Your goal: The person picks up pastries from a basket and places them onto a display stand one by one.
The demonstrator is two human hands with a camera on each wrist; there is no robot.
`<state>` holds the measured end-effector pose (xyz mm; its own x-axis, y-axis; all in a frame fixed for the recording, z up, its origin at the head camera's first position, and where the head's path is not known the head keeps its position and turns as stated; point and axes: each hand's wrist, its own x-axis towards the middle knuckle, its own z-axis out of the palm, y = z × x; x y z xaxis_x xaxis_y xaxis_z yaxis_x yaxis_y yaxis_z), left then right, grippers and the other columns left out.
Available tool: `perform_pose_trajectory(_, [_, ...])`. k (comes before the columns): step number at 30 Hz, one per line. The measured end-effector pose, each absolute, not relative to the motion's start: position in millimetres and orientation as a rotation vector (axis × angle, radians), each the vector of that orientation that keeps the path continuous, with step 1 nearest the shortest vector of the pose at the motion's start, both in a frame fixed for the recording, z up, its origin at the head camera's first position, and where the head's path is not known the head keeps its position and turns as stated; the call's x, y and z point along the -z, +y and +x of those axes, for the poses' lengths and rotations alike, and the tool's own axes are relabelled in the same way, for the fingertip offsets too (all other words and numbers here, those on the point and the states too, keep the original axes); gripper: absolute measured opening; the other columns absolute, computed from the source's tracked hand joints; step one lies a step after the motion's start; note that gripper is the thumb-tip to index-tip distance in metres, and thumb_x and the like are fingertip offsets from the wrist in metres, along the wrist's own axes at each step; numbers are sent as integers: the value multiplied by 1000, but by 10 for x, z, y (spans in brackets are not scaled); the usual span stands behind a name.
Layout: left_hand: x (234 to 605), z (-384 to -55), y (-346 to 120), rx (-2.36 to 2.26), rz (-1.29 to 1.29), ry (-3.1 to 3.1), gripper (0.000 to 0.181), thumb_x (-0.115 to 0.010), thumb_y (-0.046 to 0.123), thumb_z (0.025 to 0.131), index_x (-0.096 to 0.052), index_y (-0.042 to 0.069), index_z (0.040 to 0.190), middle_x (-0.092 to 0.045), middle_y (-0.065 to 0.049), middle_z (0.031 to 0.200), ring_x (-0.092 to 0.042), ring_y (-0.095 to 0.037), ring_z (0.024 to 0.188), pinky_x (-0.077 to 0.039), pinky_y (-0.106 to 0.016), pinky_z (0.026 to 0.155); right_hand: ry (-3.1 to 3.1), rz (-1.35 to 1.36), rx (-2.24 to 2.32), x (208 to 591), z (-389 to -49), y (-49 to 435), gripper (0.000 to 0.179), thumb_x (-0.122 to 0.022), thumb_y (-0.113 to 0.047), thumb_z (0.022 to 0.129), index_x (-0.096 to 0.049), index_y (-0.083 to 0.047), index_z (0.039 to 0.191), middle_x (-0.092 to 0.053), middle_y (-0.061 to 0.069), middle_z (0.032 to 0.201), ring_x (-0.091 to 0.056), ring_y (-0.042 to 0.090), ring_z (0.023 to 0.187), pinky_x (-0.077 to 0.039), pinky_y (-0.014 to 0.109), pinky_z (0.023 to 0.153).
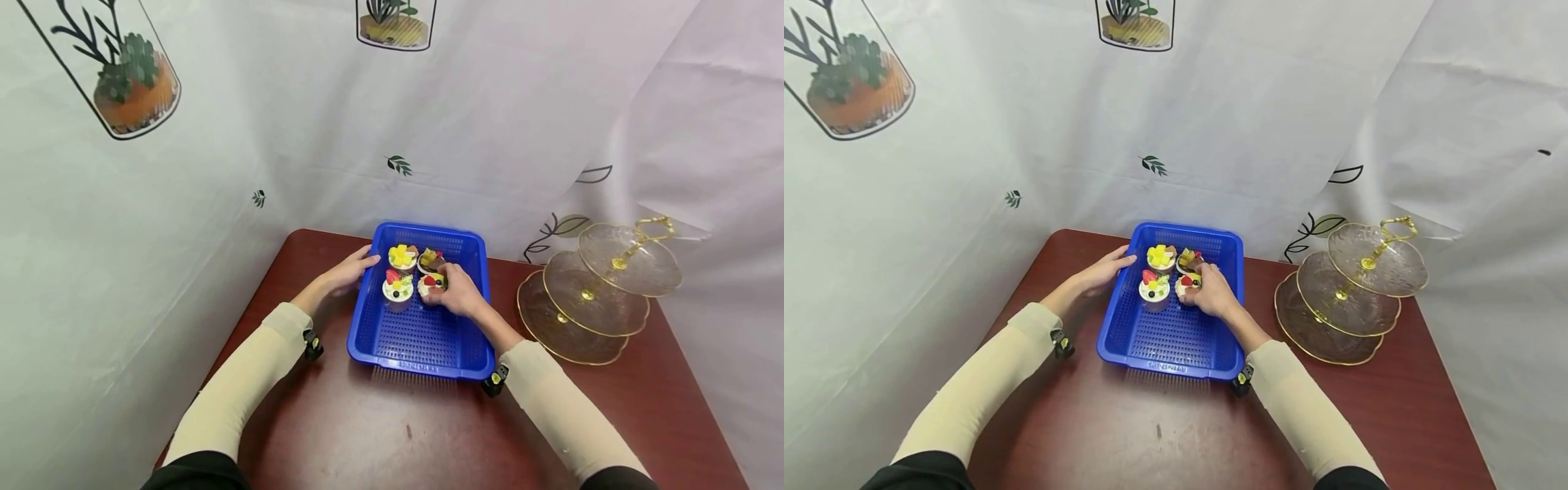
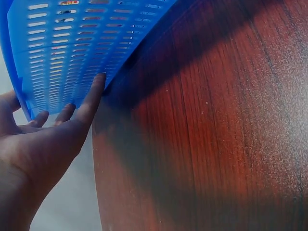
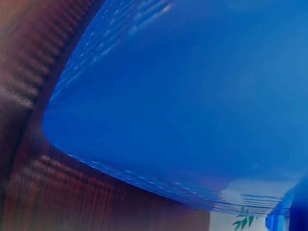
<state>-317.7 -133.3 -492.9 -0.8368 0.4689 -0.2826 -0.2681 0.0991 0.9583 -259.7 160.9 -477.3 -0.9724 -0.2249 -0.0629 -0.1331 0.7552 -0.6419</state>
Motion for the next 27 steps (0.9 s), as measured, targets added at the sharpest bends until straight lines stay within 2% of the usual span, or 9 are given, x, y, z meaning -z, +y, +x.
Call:
perform_pose_trajectory(7, [4928,-3178,-1315,-1790,203,1866,57,-45,33,116,-24,19,167,-48,-23,156,-59,-44,132,-59,-55,95,2731,-276,1015,4773,-2615,1628,76,-91,-29,86,-52,4,143,-58,27,142,-55,41,130,-46,55,109])
perform_pose_trajectory(18, [4959,-3172,-1325,-1787,209,1882,58,-46,34,115,-24,18,167,-48,-22,156,-59,-43,133,-59,-55,96,2683,-181,1000,4808,-2648,1613,77,-93,-25,83,-52,-2,143,-60,24,143,-56,40,131,-46,53,109])
perform_pose_trajectory(27, [4983,-3180,-1336,-1791,217,1879,59,-45,34,115,-23,17,167,-49,-23,156,-59,-43,132,-59,-54,96,2717,-295,905,4810,-2626,1592,81,-95,-25,81,-52,3,143,-60,24,140,-56,39,129,-46,53,109])
